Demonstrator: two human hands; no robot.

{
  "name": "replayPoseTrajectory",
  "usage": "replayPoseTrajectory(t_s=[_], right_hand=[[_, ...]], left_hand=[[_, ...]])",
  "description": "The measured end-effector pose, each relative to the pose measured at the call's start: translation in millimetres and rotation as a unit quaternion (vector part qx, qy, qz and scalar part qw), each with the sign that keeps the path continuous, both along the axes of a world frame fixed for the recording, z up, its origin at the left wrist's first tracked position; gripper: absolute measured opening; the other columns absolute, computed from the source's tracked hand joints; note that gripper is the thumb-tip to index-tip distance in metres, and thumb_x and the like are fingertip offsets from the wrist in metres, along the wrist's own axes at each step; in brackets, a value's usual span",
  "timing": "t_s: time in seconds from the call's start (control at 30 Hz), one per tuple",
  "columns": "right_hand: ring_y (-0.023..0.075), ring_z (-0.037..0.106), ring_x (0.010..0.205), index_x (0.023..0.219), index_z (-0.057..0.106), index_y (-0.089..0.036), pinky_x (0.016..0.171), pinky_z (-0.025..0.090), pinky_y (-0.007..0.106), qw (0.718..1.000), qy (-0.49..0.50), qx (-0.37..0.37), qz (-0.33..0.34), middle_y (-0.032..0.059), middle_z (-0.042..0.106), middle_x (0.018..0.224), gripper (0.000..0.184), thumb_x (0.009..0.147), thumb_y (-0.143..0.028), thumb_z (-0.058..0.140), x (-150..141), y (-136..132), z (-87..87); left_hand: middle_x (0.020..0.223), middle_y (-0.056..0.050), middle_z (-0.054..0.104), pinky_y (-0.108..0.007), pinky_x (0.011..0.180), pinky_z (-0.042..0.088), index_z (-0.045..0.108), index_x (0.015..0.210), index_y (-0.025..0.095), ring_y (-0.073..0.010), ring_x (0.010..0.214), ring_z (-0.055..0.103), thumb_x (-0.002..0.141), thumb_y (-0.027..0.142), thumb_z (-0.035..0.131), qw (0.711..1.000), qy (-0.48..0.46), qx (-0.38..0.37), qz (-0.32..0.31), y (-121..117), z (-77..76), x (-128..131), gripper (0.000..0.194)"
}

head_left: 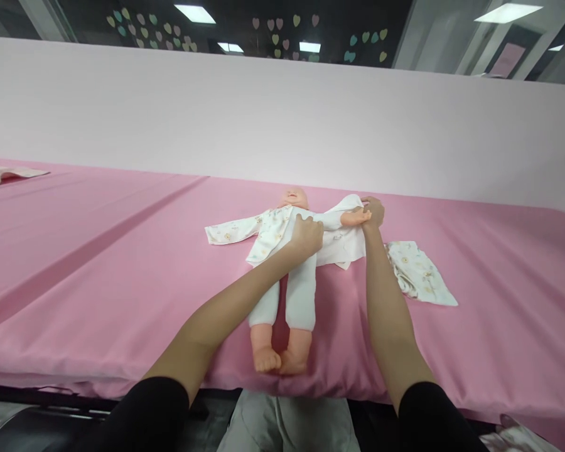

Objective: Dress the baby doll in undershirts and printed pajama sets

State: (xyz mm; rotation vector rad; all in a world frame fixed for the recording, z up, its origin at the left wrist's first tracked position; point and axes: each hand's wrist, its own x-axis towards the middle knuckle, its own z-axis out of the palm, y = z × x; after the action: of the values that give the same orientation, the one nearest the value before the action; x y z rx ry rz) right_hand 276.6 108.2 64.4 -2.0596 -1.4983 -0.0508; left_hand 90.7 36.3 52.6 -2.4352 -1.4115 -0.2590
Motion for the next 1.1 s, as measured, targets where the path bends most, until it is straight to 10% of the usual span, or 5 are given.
replayPoseTrajectory(t_s=[0.2,0.43,0.77,1.1], right_hand=[[0.0233,0.062,0.091,0.109,0.065,-0.019,0.068,0.045,0.027,0.998,0.054,-0.042,0.014,0.0108,0.067,0.100,0.036,0.074,-0.017,0.057,-1.2,1.9,12.6],[0.0192,0.058,0.075,0.082,0.066,-0.016,0.063,0.041,0.025,0.998,0.019,-0.023,0.062,0.0072,0.064,0.079,0.015,0.074,-0.016,0.053,-9.0,-2.1,21.4],[0.0227,0.055,0.077,0.080,0.063,-0.019,0.066,0.042,0.030,0.997,0.016,0.079,-0.019,0.0080,0.062,0.084,0.021,0.061,-0.011,0.058,-22.7,-24.3,35.5],[0.0186,0.057,0.081,0.086,0.065,-0.016,0.069,0.041,0.024,0.985,-0.082,-0.012,0.149,0.0065,0.065,0.088,0.025,0.064,-0.006,0.058,-60.8,-28.0,32.3]], left_hand=[[0.092,-0.017,0.066,-0.040,0.079,0.036,0.028,0.138,0.007,-0.0295,0.086,0.061,0.089,0.040,0.046,0.999,-0.030,0.005,0.016,17.9,4.5,27.9,0.062],[0.111,-0.015,0.056,-0.032,0.078,0.042,0.042,0.121,0.011,-0.0234,0.099,0.058,0.093,0.019,0.029,0.992,-0.081,0.053,-0.075,37.4,-1.3,30.1,0.032],[0.109,-0.015,0.057,-0.034,0.078,0.045,0.040,0.125,0.013,-0.0252,0.100,0.059,0.092,0.017,0.032,0.997,-0.083,0.003,0.001,46.2,-13.6,34.9,0.035],[0.128,-0.022,0.050,-0.047,0.097,0.036,0.050,0.119,0.008,-0.0328,0.121,0.045,0.084,0.017,0.042,0.982,-0.172,-0.076,-0.003,66.0,-23.0,30.6,0.036]])
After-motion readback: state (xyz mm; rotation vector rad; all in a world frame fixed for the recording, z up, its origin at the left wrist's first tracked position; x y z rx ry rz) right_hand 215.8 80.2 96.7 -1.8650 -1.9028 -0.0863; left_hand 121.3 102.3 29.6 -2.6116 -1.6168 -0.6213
